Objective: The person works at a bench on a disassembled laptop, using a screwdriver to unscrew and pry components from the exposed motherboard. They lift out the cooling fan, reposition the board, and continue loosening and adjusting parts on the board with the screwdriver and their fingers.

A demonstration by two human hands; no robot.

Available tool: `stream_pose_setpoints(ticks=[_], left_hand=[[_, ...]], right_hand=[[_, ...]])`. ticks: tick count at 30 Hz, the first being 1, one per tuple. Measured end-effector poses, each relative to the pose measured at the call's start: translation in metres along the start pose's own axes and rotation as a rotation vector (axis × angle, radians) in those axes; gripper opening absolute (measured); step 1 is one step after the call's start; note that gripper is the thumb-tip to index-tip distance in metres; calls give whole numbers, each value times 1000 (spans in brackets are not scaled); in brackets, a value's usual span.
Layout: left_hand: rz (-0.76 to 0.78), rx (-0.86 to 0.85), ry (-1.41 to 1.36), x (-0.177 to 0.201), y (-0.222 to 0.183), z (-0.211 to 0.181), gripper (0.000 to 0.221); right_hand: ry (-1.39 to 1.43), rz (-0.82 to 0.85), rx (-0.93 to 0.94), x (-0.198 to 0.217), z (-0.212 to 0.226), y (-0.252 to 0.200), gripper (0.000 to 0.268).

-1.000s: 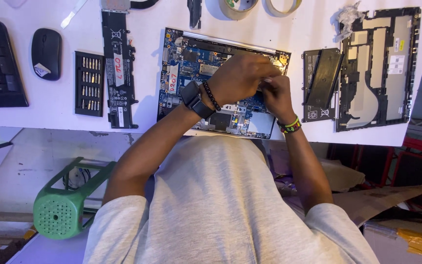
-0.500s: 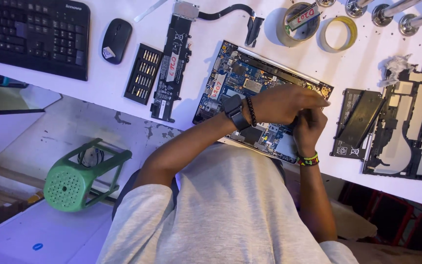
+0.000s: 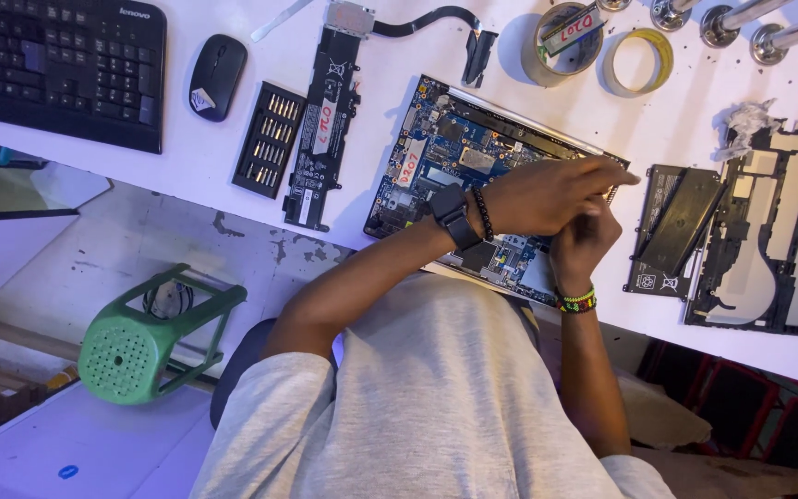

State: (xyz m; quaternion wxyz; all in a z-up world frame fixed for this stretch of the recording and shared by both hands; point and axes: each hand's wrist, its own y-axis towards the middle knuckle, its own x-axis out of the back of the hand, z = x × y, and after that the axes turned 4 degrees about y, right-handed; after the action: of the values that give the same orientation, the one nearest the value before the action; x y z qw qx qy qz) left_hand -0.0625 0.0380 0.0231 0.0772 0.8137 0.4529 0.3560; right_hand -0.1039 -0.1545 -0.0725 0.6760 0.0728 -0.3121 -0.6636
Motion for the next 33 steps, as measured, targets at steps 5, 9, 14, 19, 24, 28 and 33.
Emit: stream_pose_setpoints(ticks=[5,9,14,19,24,28,33], left_hand=[[-50,-12,197,1,-7,3,20],[-177,-3,388,-5,0,8,25],[-281,-41,703,-27,11,23,40],[-89,68,402,1,-1,-1,49],[-57,44,346,2,-7,9,29],[-119,97,274,1,6,3,18],[-236,106,705,-12,8,9,39]], right_hand=[[52,148,-58,6,-23,-6,13],[132,108,-274,-10,56,25,5],[-12,-2,5,-12,15,14,27],[-69,36,-1,-1,-14,-4,28],[-63,158,-18,-4,16,8,9],[-118,74,26,-11,6,3,27],[-215,-25,41,-14,7,2,43]])
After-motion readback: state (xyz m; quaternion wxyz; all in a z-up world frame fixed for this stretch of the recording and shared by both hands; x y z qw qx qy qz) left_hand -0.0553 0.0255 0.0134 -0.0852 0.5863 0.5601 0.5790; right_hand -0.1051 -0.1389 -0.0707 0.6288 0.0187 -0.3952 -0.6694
